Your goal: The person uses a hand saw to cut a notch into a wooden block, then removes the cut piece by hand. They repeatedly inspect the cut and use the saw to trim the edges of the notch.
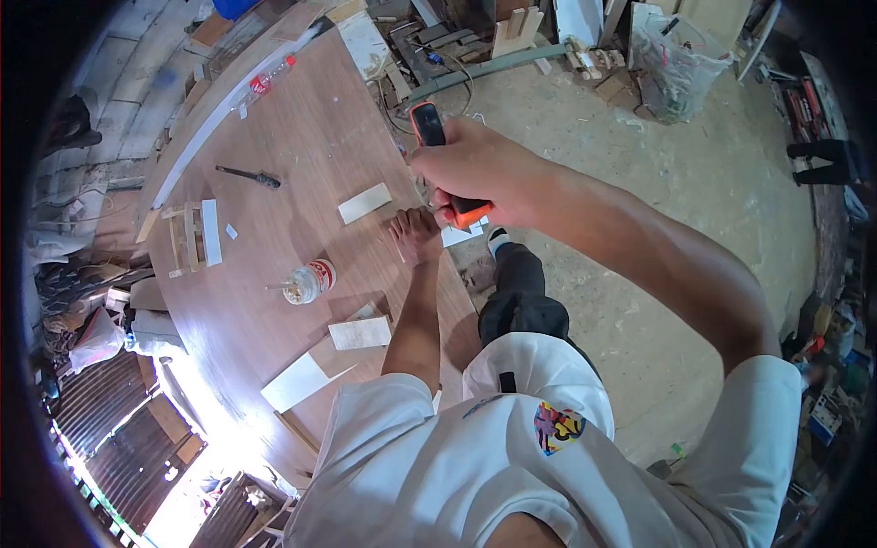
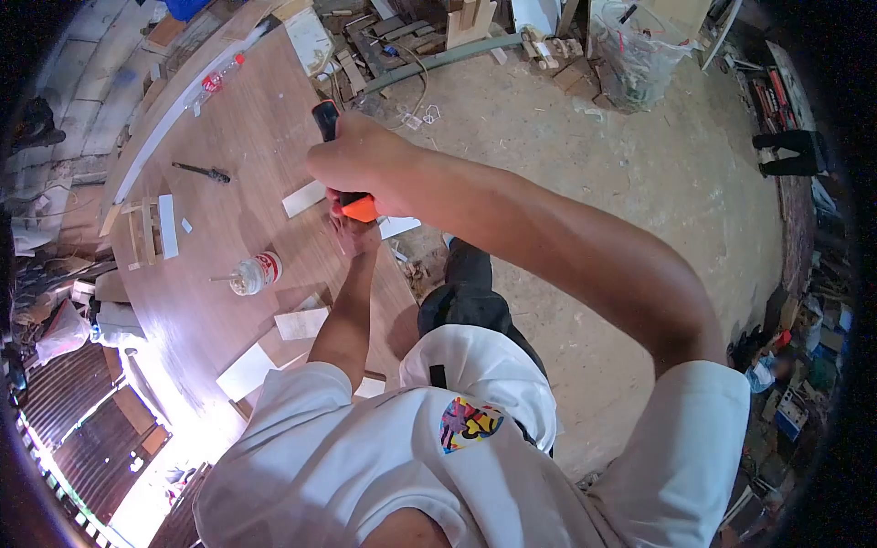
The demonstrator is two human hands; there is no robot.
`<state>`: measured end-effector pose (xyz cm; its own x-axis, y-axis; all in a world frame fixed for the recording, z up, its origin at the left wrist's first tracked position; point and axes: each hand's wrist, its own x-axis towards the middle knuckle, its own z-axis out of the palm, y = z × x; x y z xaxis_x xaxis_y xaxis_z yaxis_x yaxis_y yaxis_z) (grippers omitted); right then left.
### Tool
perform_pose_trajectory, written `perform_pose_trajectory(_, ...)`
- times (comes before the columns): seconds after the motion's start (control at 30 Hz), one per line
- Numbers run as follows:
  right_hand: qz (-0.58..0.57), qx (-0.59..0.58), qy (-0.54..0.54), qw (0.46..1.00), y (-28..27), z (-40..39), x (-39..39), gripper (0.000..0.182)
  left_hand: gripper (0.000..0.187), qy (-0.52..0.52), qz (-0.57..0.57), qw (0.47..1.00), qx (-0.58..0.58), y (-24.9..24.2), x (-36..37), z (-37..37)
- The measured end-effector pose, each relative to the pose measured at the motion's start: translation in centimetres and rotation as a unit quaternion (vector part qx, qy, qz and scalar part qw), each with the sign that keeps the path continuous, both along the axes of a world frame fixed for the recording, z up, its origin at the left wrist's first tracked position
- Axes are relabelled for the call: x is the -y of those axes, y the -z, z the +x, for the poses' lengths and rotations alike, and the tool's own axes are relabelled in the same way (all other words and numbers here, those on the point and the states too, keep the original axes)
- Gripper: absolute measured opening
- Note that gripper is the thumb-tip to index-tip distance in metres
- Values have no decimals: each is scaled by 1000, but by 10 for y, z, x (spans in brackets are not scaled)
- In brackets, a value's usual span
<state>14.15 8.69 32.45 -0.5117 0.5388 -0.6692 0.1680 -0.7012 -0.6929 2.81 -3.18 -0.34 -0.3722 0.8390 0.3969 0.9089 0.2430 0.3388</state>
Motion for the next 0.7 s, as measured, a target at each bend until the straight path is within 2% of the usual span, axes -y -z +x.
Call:
perform_pose_trajectory(0.03, 2, 1, 3, 1000, 1, 2, -1, 8, 14, -12, -30, 998, -45, 3, -2, -2)
perform_pose_trajectory(0.13, -3, 3, -15, 1000, 1, 3, -3, 10, 13, -12, -9, 999, -35, 2, -2, -1)
perform_pose_trajectory(0.2, 6, 19, 19, 1000, 3, -4, 1, 11, 13, -10, -2, 1000, -11, 0, -5, 1)
perform_pose_trajectory(0.27, 38, 63, 3, 997, 66, -11, 3, 10, 13, -2, 5, 1000, 7, -2, -2, -2)
perform_pose_trajectory(0.37, -8, 64, 27, 998, 178, -30, 10, 7, 15, -21, -27, 999, -26, 9, 2, -1)
perform_pose_trajectory(0.43, 33, 118, 57, 991, 223, -55, 9, 8, 20, 26, -54, 998, -23, 23, 3, -11)
perform_pose_trajectory(0.63, 18, 145, 36, 989, 206, -44, 11, 12, 30, 29, -88, 996, -12, 22, 5, -11)
perform_pose_trajectory(0.67, 46, 149, -8, 988, 201, -43, 15, 10, 33, 23, -76, 997, -1, 19, 5, -9)
perform_pose_trajectory(0.7, 44, 148, -6, 988, 204, -44, 20, 10, 33, 25, -78, 997, -3, 21, 7, -10)
